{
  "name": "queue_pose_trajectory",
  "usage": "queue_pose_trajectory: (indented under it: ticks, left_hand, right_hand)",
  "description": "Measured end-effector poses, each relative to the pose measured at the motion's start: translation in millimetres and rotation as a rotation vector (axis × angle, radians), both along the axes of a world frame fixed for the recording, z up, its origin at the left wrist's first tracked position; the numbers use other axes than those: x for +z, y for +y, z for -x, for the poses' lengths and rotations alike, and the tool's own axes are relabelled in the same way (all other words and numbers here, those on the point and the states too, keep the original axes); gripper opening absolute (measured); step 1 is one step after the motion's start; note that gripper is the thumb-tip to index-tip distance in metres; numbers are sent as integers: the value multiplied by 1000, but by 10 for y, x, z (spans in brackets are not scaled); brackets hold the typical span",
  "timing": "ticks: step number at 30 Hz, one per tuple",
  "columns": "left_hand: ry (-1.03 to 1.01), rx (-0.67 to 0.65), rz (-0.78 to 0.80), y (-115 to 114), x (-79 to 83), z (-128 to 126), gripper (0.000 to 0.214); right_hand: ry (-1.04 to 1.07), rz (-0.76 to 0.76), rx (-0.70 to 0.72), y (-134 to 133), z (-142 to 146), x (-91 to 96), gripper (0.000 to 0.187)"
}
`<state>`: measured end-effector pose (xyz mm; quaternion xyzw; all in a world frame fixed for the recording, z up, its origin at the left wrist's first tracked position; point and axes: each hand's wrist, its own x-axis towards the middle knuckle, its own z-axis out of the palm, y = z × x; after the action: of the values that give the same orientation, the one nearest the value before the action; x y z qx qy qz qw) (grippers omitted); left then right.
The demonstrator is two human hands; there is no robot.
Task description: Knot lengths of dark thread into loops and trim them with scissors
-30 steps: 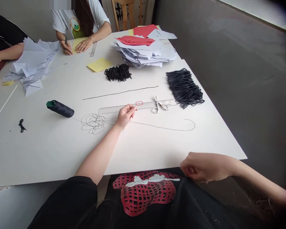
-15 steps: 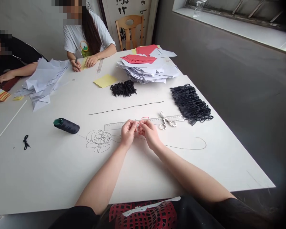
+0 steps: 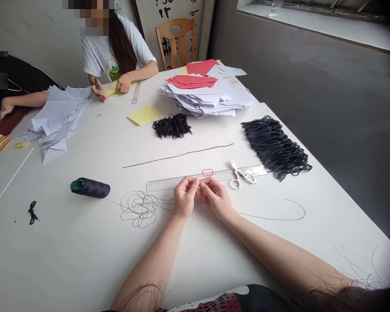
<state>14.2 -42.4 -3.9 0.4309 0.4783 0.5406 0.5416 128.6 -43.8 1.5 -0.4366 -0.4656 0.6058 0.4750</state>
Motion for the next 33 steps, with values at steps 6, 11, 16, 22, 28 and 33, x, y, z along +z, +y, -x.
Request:
queue_pose_trajectory:
  ticks: [6,11,16,22,28,33]
  left_hand:
    - [112,-35,8,-8,-18,43,29]
    - [156,-112,-16,0,6,53,27]
    - [141,-125,-36,13,39,54,25]
    - [148,-140,-37,-2,63,78,27]
    - [152,-131,-30,-26,78,76,32]
    - [100,-106,18,-15,53,75,27]
  right_hand:
    - [-131,-108,-82,-8,-38,-23,28]
    - [-232,-220,-157,9,-60,-25,20]
    - [-236,-193,-116,34,-73,-37,22]
    - [-256,-235,-128,38,-86,-87,21]
    - [-215,-228,-110,20,-74,-75,22]
    - [-174,-160,-62,29,-77,-102,25]
